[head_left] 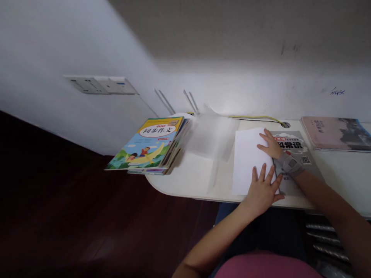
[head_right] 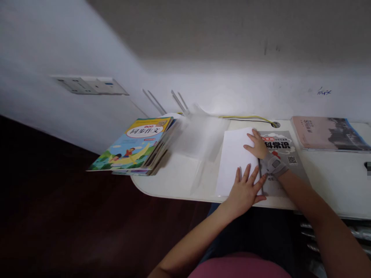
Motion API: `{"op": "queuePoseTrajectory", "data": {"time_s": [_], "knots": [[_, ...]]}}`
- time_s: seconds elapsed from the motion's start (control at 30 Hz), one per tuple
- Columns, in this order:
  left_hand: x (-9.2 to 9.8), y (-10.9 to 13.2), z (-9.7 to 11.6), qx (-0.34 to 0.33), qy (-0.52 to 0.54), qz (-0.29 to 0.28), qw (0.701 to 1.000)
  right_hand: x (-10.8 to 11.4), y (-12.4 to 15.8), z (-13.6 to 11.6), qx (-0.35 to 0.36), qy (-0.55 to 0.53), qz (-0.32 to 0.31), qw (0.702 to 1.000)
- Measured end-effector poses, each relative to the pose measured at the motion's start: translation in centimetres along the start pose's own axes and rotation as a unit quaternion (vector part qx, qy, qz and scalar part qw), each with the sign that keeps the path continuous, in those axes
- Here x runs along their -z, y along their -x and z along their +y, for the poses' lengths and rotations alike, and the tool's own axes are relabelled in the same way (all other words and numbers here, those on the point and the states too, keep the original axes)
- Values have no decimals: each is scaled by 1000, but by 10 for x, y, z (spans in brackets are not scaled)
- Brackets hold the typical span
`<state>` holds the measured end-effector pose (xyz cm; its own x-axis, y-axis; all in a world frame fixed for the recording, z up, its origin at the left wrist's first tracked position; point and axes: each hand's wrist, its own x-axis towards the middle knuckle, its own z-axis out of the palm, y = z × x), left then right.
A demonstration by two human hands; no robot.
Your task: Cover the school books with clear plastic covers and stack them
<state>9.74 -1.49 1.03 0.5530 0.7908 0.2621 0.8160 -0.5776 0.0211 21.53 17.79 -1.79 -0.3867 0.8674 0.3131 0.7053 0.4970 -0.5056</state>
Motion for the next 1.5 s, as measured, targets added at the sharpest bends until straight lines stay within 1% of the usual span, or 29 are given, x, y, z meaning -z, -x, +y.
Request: {"op": "queuePoseTrajectory", "data": {"time_s": [0.07, 0.17, 0.27, 0.37, 0.5, 0.57, 0.73, 0.83, 0.93, 1.03, 1.13, 1.27, 1.4, 1.5], "knots": [[0, 3, -9, -27, -12, 1, 1000, -1, 1, -1, -2, 13, -3, 1000], [-2, 6, -15, -51, -17, -1, 999, -2, 1, -5, 7, 45, -31, 999], [-5, 7, -14, -44, -20, -2, 999, -1, 2, -8, 24, 64, -56, 996], [-5, 8, -15, -41, -20, 6, 999, 0, 3, -10, 37, 60, -73, 995], [1, 9, -23, -62, -16, 13, 998, 0, 3, -12, 19, 50, -70, 996], [2, 10, -24, -66, -20, 13, 998, 0, 4, -13, 22, 47, -70, 996], [2, 14, -23, -61, -27, 19, 998, 3, 6, -11, 76, 31, -102, 991], [6, 17, -28, -67, -20, 21, 997, 3, 7, -10, 91, 20, -96, 991], [9, 21, -32, -62, -16, 16, 998, 0, 6, -10, 58, 18, -70, 996], [7, 26, -31, -43, -18, 12, 999, -3, 6, -11, 30, 25, -71, 997], [1, 30, -28, -25, -21, 12, 999, -4, 6, -13, 43, 31, -90, 995], [-6, 32, -24, -17, -23, 19, 999, -3, 7, -12, 59, 43, -109, 991], [-13, 31, -19, -12, -18, 30, 999, -2, 7, -10, 65, 53, -113, 990], [-14, 31, -18, -5, -17, 31, 999, -2, 7, -11, 67, 65, -118, 989]]}}
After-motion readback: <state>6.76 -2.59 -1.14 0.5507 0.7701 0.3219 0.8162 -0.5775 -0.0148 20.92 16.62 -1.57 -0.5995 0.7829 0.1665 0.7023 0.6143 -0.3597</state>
